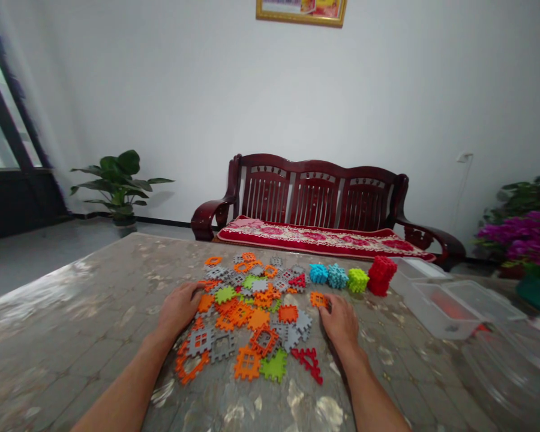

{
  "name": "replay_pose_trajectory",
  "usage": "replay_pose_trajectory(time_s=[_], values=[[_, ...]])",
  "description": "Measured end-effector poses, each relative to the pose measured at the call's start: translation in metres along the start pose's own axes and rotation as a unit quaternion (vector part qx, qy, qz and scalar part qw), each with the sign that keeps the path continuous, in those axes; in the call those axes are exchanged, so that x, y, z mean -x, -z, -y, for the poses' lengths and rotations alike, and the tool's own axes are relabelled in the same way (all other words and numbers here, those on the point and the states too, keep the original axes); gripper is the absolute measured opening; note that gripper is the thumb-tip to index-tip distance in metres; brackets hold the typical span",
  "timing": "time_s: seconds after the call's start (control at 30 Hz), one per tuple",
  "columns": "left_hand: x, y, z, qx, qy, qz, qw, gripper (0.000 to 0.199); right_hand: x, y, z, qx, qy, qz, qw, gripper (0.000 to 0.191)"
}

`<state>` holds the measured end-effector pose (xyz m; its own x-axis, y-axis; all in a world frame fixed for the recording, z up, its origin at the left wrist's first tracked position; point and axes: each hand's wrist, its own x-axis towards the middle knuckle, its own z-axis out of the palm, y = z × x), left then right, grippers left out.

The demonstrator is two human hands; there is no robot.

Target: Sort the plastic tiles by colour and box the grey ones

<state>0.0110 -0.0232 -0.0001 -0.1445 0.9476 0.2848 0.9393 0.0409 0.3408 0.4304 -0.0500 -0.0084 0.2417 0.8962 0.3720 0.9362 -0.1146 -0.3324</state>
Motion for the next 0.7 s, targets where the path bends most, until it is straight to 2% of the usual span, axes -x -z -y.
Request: replay_pose_trajectory(time_s=[0.2,0.7], values=[[0.0006,0.0011,-0.0007,-0.009,0.000,0.005,1.000,0.044,0.0004,0.0038,0.0020,0.007,0.012,0.015,1.000,0.025],[-0.0004,0.0011,-0.0004,0.001,0.009,-0.008,1.000,0.039,-0.0013,-0.0016,-0.0005,-0.001,0.004,0.013,1.000,0.029]])
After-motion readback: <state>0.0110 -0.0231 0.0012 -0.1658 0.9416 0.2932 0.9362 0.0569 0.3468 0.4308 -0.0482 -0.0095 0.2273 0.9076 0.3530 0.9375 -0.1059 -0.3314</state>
